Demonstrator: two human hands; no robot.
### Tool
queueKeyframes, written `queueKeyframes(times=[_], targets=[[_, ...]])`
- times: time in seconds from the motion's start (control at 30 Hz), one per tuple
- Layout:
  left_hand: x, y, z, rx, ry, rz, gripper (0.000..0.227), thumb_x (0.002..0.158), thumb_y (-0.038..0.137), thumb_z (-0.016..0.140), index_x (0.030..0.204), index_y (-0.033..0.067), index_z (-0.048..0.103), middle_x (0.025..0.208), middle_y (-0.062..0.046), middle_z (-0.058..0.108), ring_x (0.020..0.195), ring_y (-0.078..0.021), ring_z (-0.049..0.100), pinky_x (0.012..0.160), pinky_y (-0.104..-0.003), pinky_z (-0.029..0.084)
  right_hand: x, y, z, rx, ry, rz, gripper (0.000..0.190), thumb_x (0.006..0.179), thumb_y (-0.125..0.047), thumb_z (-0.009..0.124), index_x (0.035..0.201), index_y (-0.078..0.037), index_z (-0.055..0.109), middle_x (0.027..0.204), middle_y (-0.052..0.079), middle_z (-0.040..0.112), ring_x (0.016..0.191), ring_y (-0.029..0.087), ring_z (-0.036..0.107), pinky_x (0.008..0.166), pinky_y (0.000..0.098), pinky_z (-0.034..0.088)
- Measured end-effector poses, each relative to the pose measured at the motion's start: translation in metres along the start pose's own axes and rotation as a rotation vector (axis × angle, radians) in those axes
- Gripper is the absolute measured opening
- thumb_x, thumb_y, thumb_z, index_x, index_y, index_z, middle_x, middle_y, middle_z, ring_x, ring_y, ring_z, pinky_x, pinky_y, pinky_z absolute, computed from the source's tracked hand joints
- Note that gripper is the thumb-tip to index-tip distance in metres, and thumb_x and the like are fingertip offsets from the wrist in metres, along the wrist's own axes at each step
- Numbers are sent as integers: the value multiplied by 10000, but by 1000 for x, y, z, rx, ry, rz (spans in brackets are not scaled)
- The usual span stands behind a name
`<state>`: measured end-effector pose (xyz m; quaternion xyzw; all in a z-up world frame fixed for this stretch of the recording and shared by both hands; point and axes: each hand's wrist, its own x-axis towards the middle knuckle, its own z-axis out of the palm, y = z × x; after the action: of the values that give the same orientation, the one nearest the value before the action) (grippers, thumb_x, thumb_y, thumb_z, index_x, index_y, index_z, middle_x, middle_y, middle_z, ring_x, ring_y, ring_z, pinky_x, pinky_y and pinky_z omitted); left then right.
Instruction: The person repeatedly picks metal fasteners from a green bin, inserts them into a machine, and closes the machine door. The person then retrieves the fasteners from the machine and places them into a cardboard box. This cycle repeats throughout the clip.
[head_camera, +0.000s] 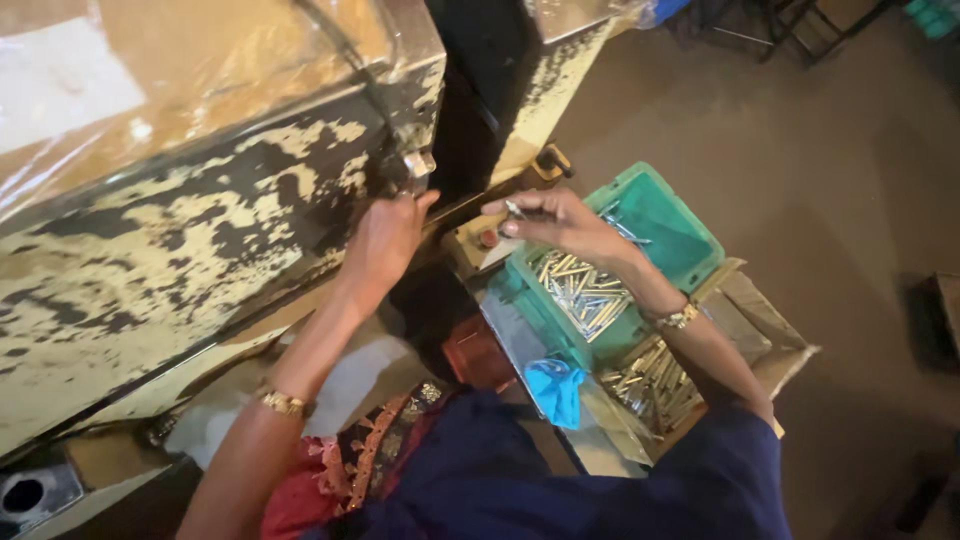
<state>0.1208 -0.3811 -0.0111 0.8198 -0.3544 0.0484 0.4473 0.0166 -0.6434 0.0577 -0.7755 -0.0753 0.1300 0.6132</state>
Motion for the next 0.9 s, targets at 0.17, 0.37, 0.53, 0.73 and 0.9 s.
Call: queueKeyframes(times=[0.17, 0.37, 0.53, 0.73, 0.9], targets=[[31, 1, 34, 53, 64, 68, 303, 1036, 165, 565, 910, -59, 724, 753, -352, 589, 682, -510, 629, 553, -555, 481, -60, -34, 8, -162, 75, -49, 343, 1038, -143, 644, 1366, -51, 686, 1228, 30, 736, 1064, 100, 613, 940, 278, 519], [32, 3, 43, 235, 45, -10, 465, 1120, 316, 578, 864, -45, 721, 709, -324, 625, 646, -501, 646, 537, -559, 494, -145, -47, -7, -539, 131, -105, 347, 1010, -233, 644, 1328, -100, 678, 1254, 85, 737, 1055, 194, 733, 897, 335, 608], [27, 10, 39, 266, 98, 6, 476, 1122, 332, 600, 857, -45, 722, 706, -302, 641, 665, -511, 649, 557, -565, 502, -233, -61, -12, -1071, 374, 307, 319, 945, -272, 673, 1213, -117, 750, 1041, 145, 772, 862, 306, 741, 770, 403, 574], [27, 12, 38, 275, 113, 9, 433, 1122, 326, 616, 923, -42, 729, 747, -325, 649, 683, -520, 654, 573, -569, 513, -270, -40, -20, -1153, 646, 641, 258, 911, -280, 750, 1117, -132, 794, 912, 162, 762, 828, 344, 739, 787, 435, 579], [28, 18, 34, 315, 64, -52, 460, 1119, 329, 618, 877, -49, 723, 730, -331, 648, 675, -520, 656, 567, -574, 513, -253, -11, -34, -1350, 793, 463, 272, 860, -298, 813, 1076, -134, 817, 967, 160, 754, 891, 355, 720, 817, 457, 558]])
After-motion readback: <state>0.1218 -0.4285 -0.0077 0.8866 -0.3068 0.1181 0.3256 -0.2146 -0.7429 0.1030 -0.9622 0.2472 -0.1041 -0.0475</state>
